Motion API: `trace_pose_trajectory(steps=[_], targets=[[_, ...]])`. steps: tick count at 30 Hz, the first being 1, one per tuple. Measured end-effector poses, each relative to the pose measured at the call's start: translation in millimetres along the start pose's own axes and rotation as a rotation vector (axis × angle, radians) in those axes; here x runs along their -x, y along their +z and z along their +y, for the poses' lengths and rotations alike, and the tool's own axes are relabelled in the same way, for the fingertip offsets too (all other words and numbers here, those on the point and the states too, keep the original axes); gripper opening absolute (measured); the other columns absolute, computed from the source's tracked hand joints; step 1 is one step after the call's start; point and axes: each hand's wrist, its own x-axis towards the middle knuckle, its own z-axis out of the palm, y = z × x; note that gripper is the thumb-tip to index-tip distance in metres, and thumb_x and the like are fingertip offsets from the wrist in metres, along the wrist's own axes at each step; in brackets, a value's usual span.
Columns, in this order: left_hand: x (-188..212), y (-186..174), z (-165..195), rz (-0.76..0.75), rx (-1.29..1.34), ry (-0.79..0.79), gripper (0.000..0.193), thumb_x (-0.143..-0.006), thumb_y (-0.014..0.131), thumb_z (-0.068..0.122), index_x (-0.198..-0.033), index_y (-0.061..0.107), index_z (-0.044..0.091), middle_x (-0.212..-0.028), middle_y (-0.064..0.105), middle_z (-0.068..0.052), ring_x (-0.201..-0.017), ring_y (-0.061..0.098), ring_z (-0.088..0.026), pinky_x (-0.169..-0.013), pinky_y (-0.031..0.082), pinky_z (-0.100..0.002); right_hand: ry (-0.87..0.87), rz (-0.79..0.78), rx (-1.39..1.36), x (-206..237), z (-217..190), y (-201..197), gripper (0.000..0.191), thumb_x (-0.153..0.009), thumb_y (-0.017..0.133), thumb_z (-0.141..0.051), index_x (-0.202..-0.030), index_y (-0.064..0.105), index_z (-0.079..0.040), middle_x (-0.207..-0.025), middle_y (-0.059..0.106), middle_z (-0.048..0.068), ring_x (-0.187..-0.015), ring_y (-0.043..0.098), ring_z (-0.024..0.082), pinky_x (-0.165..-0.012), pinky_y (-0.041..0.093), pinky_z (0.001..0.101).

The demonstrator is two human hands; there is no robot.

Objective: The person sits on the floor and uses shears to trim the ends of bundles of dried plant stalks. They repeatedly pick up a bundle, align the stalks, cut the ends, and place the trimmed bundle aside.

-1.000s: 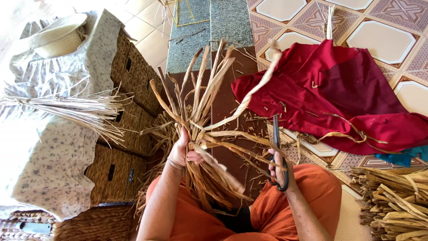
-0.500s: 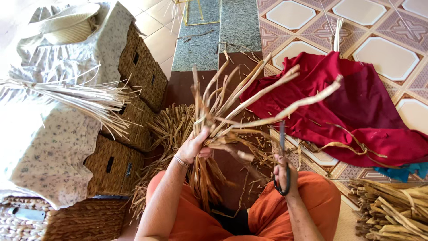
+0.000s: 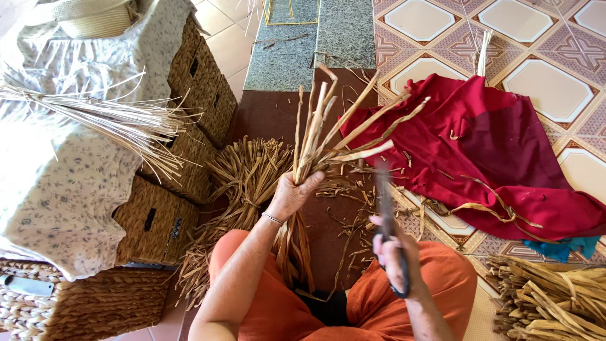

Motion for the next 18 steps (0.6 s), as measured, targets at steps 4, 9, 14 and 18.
trace_pose_trajectory(steps=[4,9,14,18], targets=[[10.4,9.6,19.8,-0.113,0.111,0.02,0.031,-0.083,0.083,0.03,-0.105,0.077,0.008,-0.089,0.076,0.003,-0.078,0.067,-0.006,-0.069,0.057,-0.023,0.242,-0.057,0.245,-17.2,-11.2,21.9,0.06,-0.097,0.055,-0.043,-0.142,0.054,-0.002,-0.068,0.056,0.002,-0.048,0.05,0.01,-0.04,0.042,0.0291],[16.3,11.4,29.3,-0.203,0.044,-0.008,0.027,-0.083,0.087,0.013,-0.107,0.077,0.006,-0.099,0.079,-0.001,-0.086,0.07,-0.008,-0.076,0.061,-0.026,-0.217,0.05,0.68,-34.8,-16.6,27.6,0.056,-0.104,0.056,-0.046,-0.134,0.059,0.002,-0.073,0.064,0.005,-0.062,0.062,0.011,-0.055,0.051,0.0288],[14.3,12.1,21.9,-0.25,-0.003,-0.046,0.027,-0.081,0.087,0.014,-0.105,0.077,0.009,-0.097,0.08,-0.001,-0.087,0.074,-0.007,-0.078,0.064,-0.026,-0.154,0.032,0.617,-38.9,-9.0,25.0,0.054,-0.101,0.055,-0.043,-0.131,0.061,0.001,-0.062,0.062,0.002,-0.048,0.059,0.009,-0.04,0.05,0.0273],[10.9,12.4,14.1,-0.264,0.1,-0.067,0.025,-0.081,0.087,0.016,-0.103,0.077,0.01,-0.094,0.079,-0.001,-0.083,0.073,-0.007,-0.075,0.062,-0.026,-0.103,0.008,0.552,-34.8,-1.1,22.0,0.049,-0.1,0.054,-0.039,-0.128,0.064,-0.001,-0.057,0.06,-0.001,-0.041,0.054,0.007,-0.035,0.046,0.0265]])
